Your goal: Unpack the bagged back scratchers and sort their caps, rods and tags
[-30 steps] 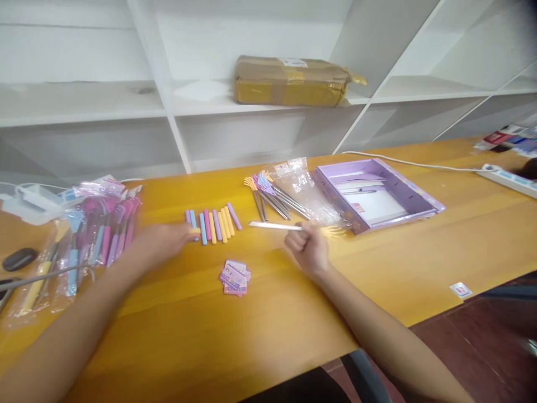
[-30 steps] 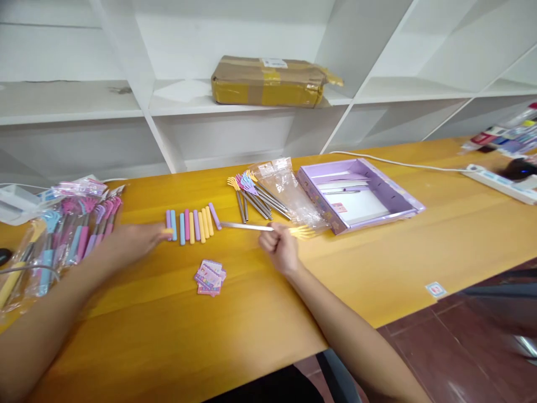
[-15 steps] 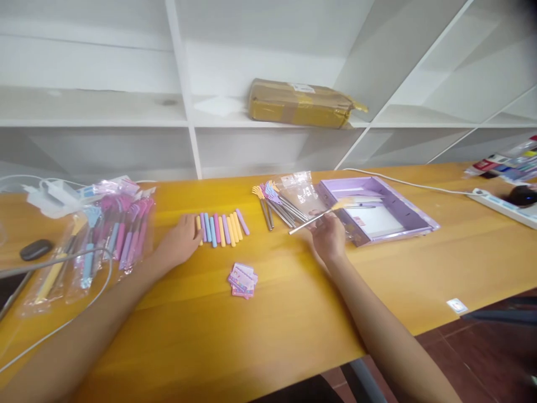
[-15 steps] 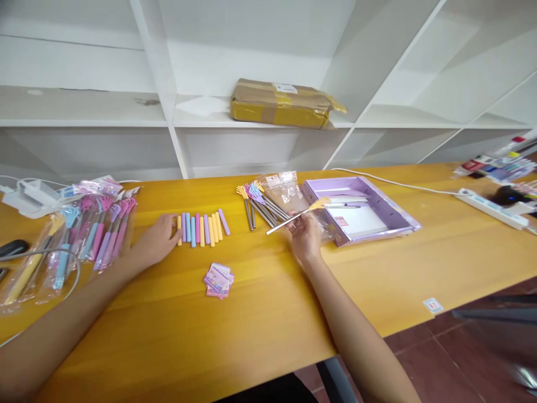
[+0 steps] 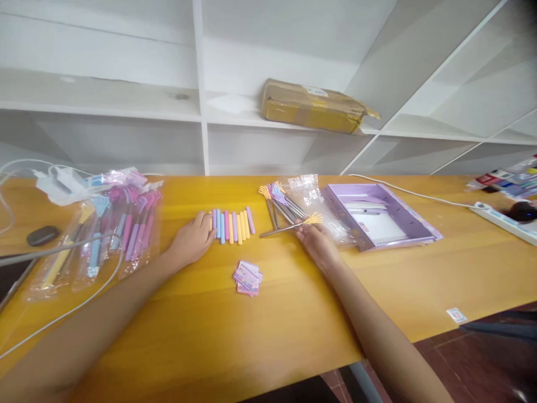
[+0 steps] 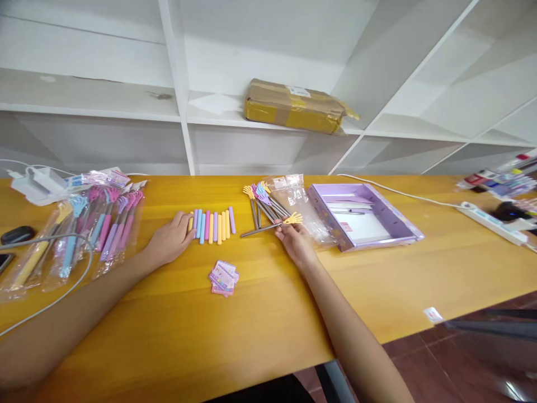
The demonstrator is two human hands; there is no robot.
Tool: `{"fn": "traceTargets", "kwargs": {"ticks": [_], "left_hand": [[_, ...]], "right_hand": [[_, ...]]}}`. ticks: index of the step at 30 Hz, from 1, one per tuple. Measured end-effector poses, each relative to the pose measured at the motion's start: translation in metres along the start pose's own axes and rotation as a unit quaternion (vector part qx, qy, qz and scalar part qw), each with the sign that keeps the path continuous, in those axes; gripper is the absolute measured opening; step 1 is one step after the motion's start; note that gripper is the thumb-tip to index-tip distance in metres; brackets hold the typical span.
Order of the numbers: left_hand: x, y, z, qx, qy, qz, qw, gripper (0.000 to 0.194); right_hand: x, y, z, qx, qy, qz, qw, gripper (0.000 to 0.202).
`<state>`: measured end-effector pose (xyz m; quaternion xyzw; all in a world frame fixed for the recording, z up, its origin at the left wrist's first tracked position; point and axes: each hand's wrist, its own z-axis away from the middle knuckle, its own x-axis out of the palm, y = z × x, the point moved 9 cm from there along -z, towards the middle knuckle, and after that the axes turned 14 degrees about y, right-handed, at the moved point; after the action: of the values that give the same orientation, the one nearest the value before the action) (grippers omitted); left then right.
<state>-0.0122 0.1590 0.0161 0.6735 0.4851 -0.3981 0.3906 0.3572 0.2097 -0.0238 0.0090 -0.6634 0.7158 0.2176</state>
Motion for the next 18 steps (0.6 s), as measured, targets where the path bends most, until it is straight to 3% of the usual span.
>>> {"fn": "traceTargets", "kwargs": {"ticks": [5,10,11,13,15,18], "left_hand": [[0.002,-0.003,-0.001,-0.006,0.005,0.015,1.0,0.045],[0.003,-0.006,0.0,-0.012,0.002,0.014,1.0,0.042],[0.003,-0.006,0.001,-0.012,0.001,0.013,1.0,0.041],[0.003,-0.006,0.001,-0.01,0.0,0.014,1.0,0.041],[0.002,-0.006,0.001,-0.009,0.0,0.016,1.0,0.042],[0.002,-0.006,0.001,-0.011,-0.001,0.015,1.0,0.042]], "right_hand": [[0.008,-0.034,-0.015,-0.071,-0.005,0.058,0.996,0.04],[0.034,-0.083,-0.072,-0.18,0.002,0.194,0.964,0.031],[0.041,-0.091,-0.082,-0.223,0.011,0.252,0.942,0.03],[0.056,-0.098,-0.096,-0.316,0.035,0.391,0.864,0.029],[0.07,-0.086,-0.102,-0.364,0.033,0.498,0.787,0.034],[0.083,-0.051,-0.097,-0.372,-0.011,0.558,0.742,0.036]]}}
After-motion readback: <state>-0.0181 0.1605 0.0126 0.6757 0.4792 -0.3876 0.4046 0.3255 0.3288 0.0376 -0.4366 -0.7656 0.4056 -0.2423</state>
